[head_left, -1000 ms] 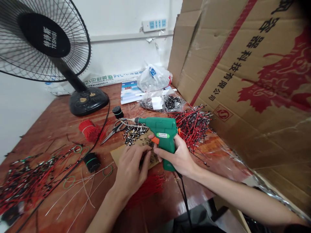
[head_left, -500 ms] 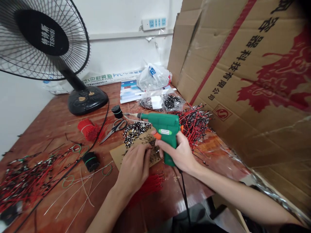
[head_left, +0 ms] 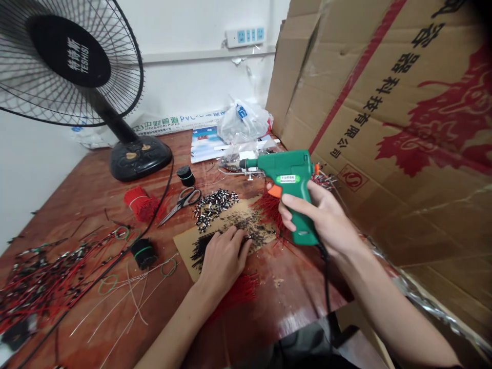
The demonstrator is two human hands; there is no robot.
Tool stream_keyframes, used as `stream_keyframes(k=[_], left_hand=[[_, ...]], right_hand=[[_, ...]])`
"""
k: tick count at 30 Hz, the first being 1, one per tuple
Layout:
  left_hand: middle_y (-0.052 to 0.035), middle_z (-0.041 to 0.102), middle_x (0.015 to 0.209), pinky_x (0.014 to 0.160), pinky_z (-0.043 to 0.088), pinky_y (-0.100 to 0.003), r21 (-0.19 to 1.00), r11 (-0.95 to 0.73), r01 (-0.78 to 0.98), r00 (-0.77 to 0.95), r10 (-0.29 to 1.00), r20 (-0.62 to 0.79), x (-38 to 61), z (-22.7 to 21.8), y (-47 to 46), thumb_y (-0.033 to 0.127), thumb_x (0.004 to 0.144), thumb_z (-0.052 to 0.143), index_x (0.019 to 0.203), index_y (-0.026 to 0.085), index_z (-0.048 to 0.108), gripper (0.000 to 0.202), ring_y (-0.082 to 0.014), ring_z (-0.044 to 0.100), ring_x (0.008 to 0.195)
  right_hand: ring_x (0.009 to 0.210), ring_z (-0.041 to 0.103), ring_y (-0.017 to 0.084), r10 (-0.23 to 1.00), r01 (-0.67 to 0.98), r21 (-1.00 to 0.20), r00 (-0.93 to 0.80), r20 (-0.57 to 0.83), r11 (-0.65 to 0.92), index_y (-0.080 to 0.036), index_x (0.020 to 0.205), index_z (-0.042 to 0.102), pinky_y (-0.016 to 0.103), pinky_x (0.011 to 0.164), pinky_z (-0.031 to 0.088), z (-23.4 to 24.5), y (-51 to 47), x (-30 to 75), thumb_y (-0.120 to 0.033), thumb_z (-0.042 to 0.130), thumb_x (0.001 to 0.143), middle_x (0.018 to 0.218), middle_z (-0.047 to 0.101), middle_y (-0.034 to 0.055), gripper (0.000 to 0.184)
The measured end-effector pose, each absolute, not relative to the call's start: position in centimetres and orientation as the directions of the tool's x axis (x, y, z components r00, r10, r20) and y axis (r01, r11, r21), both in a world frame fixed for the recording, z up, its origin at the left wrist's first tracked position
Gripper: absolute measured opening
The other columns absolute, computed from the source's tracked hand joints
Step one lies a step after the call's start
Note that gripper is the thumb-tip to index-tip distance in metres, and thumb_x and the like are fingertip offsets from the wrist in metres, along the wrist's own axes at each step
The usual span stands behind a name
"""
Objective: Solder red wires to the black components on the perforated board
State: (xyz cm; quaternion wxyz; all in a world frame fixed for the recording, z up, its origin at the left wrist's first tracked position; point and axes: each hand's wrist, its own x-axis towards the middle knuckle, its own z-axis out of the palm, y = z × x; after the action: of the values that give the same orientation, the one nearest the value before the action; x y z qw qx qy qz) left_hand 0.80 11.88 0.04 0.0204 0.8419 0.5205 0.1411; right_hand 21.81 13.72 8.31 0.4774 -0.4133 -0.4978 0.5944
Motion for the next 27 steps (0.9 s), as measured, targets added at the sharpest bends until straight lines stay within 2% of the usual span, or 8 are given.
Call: stream_keyframes(k=[3,6,8,10,13,18,24,27], left_hand=[[-0.0038,0.062,0.092,0.073,0.035,-0.031,0.216,-0.44,0.872,0.399,0.893,0.21,0.7,-0.2,12.0,0.038,0.098,0.043,0.096,0.02,0.063,0.027,-0.0162,0.055,0.079],[-0.0022,0.063,0.093,0.075,0.035,-0.031,0.258,-0.432,0.864,0.382,0.897,0.221,0.7,-0.4,11.9,0.04,0.098,0.043,0.098,0.021,0.063,0.027,-0.016,0.056,0.081],[-0.0008,0.063,0.094,0.076,0.035,-0.031,0.272,-0.434,0.859,0.383,0.896,0.223,0.8,-0.6,11.9,0.04,0.098,0.043,0.098,0.023,0.063,0.026,-0.0159,0.056,0.082],[0.0005,0.063,0.094,0.075,0.034,-0.032,0.271,-0.438,0.857,0.388,0.895,0.22,1.0,-0.7,11.8,0.04,0.098,0.043,0.097,0.024,0.063,0.026,-0.0158,0.055,0.081],[0.0019,0.063,0.093,0.074,0.034,-0.032,0.27,-0.429,0.862,0.378,0.899,0.22,1.2,-0.7,11.7,0.04,0.098,0.043,0.096,0.025,0.064,0.025,-0.0158,0.056,0.081],[0.0031,0.064,0.092,0.075,0.033,-0.032,0.258,-0.423,0.869,0.37,0.9,0.229,1.4,-0.6,11.7,0.04,0.098,0.044,0.096,0.026,0.064,0.024,-0.0156,0.057,0.082],[0.0031,0.064,0.091,0.074,0.033,-0.032,0.249,-0.413,0.876,0.358,0.903,0.237,1.5,-0.7,11.6,0.04,0.098,0.044,0.096,0.025,0.063,0.024,-0.0161,0.058,0.08],[0.0019,0.064,0.094,0.076,0.033,-0.033,0.238,-0.405,0.883,0.348,0.904,0.249,1.5,-0.5,11.4,0.043,0.097,0.045,0.1,0.024,0.061,0.025,-0.0171,0.059,0.081]], right_hand=[[0.055,0.053,0.0,0.986,-0.059,-0.998,-0.17,0.002,-0.008,-0.014,0.11,0.048,0.011,0.053,0.044,9.4,11.5,24.0,-0.042,0.059,0.086,0.069,0.054,0.0002,0.039],[0.064,0.061,0.007,0.994,-0.068,-0.996,-0.1,-0.053,-0.06,-0.018,0.135,0.037,0.019,0.06,0.053,9.2,8.5,26.1,-0.046,0.049,0.09,0.082,0.062,0.0063,0.054],[0.057,0.057,0.007,0.991,-0.023,-0.991,-0.026,-0.129,-0.13,-0.018,0.138,0.034,0.017,0.056,0.049,8.4,6.4,27.2,-0.048,0.047,0.091,0.07,0.06,0.0049,0.058],[0.043,0.043,0.002,0.987,0.013,-0.987,0.034,-0.159,-0.16,-0.018,0.142,0.03,0.012,0.046,0.036,7.2,4.5,28.1,-0.045,0.048,0.091,0.05,0.047,-0.0013,0.061],[0.039,0.04,0.003,0.961,-0.013,-0.961,0.024,-0.276,-0.275,-0.012,0.14,0.031,0.013,0.044,0.036,5.7,2.2,28.3,-0.05,0.053,0.087,0.044,0.04,-0.0032,0.068],[0.046,0.042,0.001,0.876,0.046,-0.887,0.191,-0.444,-0.459,-0.012,0.13,0.039,0.01,0.052,0.038,4.6,0.3,27.4,-0.054,0.06,0.082,0.048,0.044,-0.0021,0.068],[0.059,0.053,0.004,0.895,0.112,-0.888,0.066,-0.44,-0.445,-0.013,0.142,0.029,0.012,0.06,0.045,2.3,-0.1,28.1,-0.058,0.049,0.086,0.066,0.057,0.0035,0.074],[0.058,0.051,0.003,0.88,0.078,-0.876,0.018,-0.475,-0.475,-0.013,0.142,0.028,0.012,0.06,0.046,1.6,-0.5,27.8,-0.057,0.045,0.089,0.063,0.053,0.0022,0.072]])
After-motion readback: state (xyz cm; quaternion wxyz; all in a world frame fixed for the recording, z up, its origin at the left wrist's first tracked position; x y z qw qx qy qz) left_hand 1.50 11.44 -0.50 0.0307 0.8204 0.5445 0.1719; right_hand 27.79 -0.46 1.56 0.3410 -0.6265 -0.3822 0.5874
